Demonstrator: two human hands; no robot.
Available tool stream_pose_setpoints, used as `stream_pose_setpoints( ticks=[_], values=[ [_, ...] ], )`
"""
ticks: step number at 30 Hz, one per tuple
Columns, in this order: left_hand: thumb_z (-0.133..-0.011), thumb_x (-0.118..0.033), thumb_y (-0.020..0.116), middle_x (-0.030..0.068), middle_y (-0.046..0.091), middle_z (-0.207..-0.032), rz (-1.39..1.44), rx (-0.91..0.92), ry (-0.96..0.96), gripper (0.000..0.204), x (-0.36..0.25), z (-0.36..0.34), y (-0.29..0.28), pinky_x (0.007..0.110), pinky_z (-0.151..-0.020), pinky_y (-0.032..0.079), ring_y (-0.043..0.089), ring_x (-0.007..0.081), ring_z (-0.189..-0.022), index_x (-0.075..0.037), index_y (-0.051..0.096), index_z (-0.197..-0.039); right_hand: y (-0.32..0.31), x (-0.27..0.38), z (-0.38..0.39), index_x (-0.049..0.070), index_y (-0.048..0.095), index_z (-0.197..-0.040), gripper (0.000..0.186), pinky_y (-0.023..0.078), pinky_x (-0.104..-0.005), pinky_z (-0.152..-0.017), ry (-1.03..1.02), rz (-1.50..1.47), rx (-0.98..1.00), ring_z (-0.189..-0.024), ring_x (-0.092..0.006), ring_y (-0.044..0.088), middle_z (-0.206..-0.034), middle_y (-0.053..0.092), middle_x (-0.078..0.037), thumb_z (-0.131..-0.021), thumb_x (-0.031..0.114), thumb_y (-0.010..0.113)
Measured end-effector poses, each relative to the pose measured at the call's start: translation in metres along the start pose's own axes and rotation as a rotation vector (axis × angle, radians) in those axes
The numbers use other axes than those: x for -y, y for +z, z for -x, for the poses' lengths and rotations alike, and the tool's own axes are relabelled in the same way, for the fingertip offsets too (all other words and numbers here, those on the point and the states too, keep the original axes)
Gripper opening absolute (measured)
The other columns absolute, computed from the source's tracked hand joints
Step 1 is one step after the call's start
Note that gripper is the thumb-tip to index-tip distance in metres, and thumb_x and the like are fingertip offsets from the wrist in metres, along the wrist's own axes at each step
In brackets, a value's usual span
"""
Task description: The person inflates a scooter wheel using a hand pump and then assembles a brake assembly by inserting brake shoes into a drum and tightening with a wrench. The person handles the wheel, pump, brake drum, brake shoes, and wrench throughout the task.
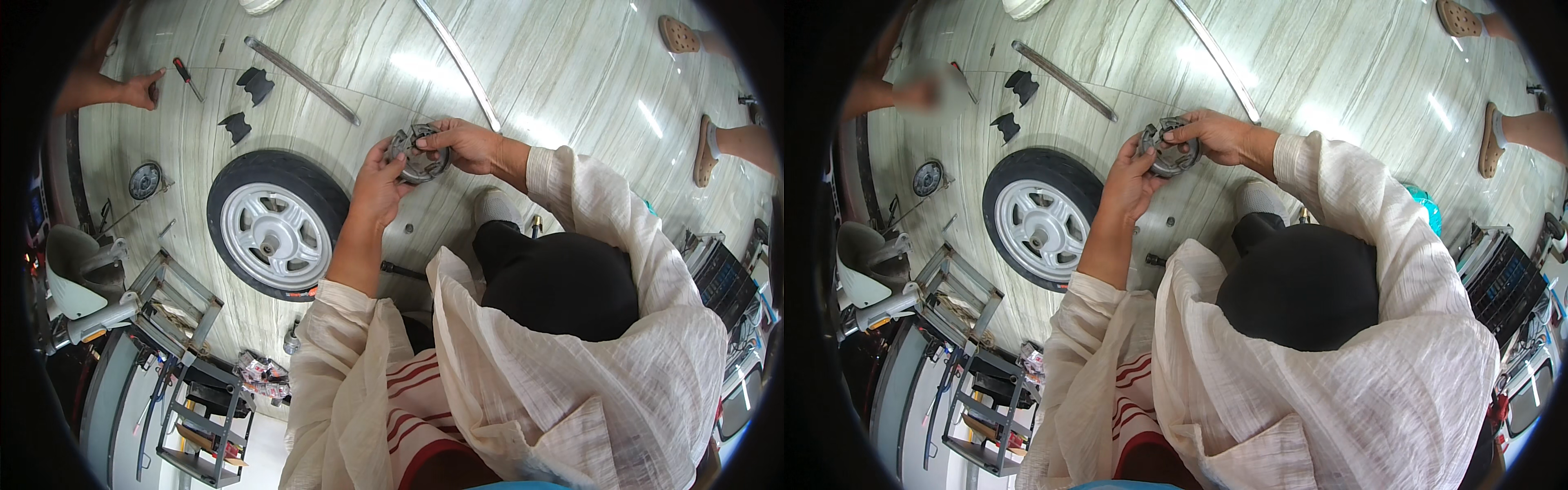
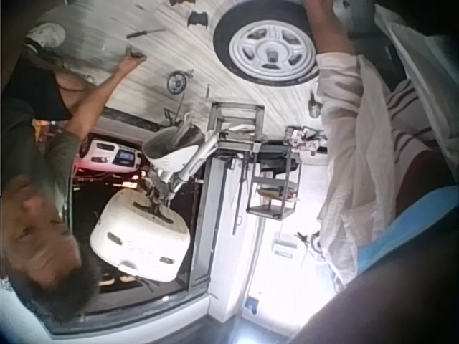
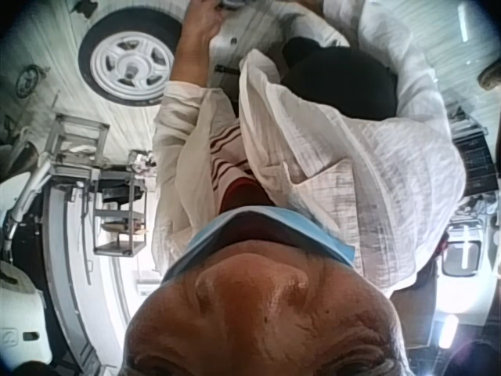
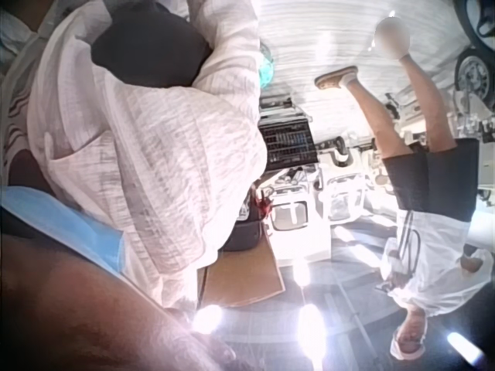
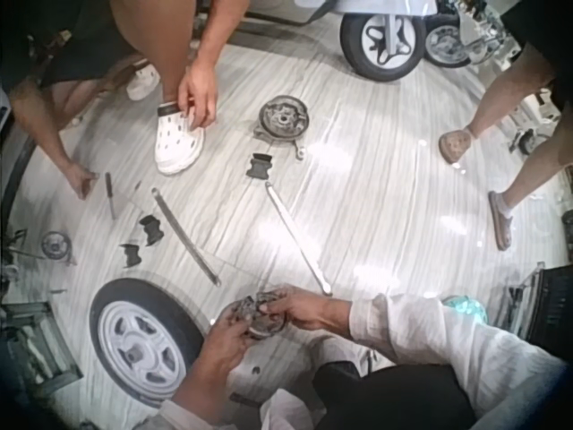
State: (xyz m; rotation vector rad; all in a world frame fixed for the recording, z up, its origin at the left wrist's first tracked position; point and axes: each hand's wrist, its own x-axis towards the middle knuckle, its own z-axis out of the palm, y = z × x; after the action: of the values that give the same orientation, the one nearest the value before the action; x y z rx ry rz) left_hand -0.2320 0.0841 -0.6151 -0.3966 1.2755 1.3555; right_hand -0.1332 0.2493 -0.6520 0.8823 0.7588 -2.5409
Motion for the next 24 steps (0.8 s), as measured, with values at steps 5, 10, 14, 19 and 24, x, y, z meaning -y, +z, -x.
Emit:
stream_pose_setpoints(
  ticks=[5, 10, 14, 19, 24],
  values=[
    [-0.097, -0.006, 0.052, 0.013, 0.056, -0.118, 0.009, 0.019, -0.009, 0.043, 0.003, -0.004, -0.005, 0.042, -0.083, 0.056, 0.062, 0.0227, -0.103, -0.004, 0.037, -0.137, -0.002, -0.01, -0.002, 0.002, 0.068, -0.092, 0.013, 0.044, -0.0265, -0.075, -0.019, -0.05, -0.055, -0.077, -0.0123, 0.057, -0.085, 0.067, -0.003, -0.084, 0.012, 0.071],
    [-0.095, -0.006, 0.054, 0.0114, 0.056, -0.119, -0.078, 0.008, -0.052, 0.046, 0.004, -0.005, -0.008, 0.036, -0.077, 0.056, 0.062, 0.0197, -0.101, -0.004, 0.037, -0.137, -0.001, -0.013, 0.0, 0.001, 0.068, -0.092, 0.013, 0.046, -0.0283, -0.081, 0.007, -0.052, -0.037, -0.083, -0.0146, 0.061, -0.087, 0.068, -0.004, -0.083, 0.009, 0.069],
    [-0.094, -0.005, 0.054, 0.0103, 0.057, -0.119, -0.099, -0.008, -0.061, 0.047, 0.003, -0.003, -0.006, 0.033, -0.075, 0.055, 0.061, 0.0182, -0.1, -0.005, 0.036, -0.138, -0.004, -0.015, -0.001, 0.002, 0.067, -0.094, 0.014, 0.045, -0.0283, -0.082, 0.017, -0.055, -0.03, -0.083, -0.0143, 0.061, -0.089, 0.068, -0.004, -0.083, 0.01, 0.069],
    [-0.096, -0.006, 0.053, 0.0103, 0.056, -0.12, -0.075, -0.021, -0.063, 0.045, 0.003, 0.003, 0.0, 0.035, -0.078, 0.056, 0.062, 0.0191, -0.102, -0.006, 0.036, -0.137, 0.004, -0.011, 0.001, 0.004, 0.067, -0.096, 0.017, 0.045, -0.028, -0.08, 0.028, -0.05, -0.035, -0.084, -0.0128, 0.059, -0.091, 0.067, -0.004, -0.084, 0.014, 0.071],
    [-0.096, -0.005, 0.051, 0.0119, 0.056, -0.121, -0.063, -0.004, -0.063, 0.044, 0.004, 0.003, -0.002, 0.038, -0.083, 0.056, 0.062, 0.0219, -0.105, -0.006, 0.036, -0.137, -0.006, -0.014, -0.007, 0.005, 0.067, -0.096, 0.016, 0.046, -0.0298, -0.082, 0.055, -0.024, -0.011, -0.087, -0.0138, 0.06, -0.092, 0.067, -0.004, -0.086, 0.016, 0.07]
  ],
)
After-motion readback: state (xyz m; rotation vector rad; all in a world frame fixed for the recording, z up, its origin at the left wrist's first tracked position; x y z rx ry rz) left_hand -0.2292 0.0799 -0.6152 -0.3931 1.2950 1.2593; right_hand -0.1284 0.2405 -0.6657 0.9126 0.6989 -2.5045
